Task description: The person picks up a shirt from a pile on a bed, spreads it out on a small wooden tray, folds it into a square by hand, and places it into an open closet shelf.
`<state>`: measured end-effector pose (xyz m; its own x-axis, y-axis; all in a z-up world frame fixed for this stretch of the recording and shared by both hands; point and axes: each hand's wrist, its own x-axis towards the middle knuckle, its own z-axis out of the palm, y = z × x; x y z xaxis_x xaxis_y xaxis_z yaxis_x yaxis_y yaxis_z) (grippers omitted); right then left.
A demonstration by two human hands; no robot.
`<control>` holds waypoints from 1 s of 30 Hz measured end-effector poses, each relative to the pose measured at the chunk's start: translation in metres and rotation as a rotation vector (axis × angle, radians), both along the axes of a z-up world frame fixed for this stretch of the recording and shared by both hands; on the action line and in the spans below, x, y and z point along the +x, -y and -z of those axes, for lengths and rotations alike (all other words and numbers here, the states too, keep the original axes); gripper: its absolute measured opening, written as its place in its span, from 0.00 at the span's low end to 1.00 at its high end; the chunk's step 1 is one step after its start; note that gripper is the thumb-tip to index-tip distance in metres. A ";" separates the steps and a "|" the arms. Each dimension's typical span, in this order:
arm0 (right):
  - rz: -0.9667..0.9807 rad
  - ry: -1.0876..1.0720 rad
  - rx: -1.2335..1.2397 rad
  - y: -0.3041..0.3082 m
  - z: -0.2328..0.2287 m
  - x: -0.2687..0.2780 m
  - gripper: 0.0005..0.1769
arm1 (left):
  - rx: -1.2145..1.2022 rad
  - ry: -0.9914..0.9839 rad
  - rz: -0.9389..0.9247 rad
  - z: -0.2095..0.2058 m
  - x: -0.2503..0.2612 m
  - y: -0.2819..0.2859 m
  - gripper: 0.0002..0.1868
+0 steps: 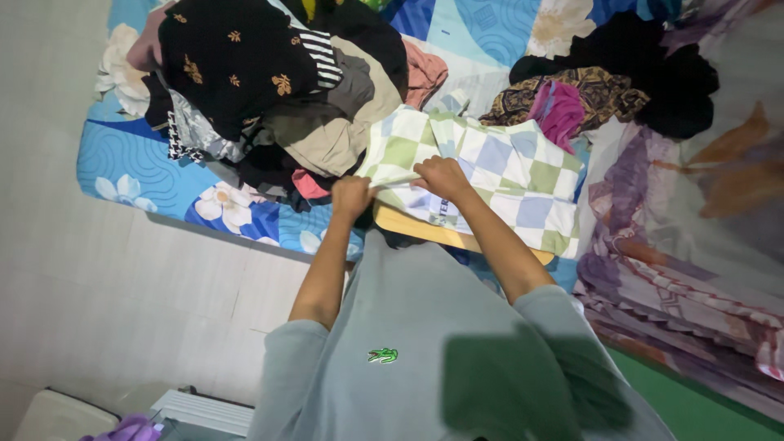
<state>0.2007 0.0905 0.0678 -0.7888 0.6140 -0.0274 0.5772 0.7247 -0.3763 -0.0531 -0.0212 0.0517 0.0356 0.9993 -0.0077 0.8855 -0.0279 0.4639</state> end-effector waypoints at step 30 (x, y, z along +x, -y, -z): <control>0.431 0.361 0.285 -0.001 0.065 0.045 0.05 | 0.045 -0.116 -0.154 0.034 0.055 -0.018 0.09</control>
<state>0.2454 0.0919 0.0028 -0.4407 0.8970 -0.0340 0.8942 0.4421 0.0703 0.0021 -0.0031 0.0178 -0.1160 0.9924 0.0420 0.9284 0.0933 0.3596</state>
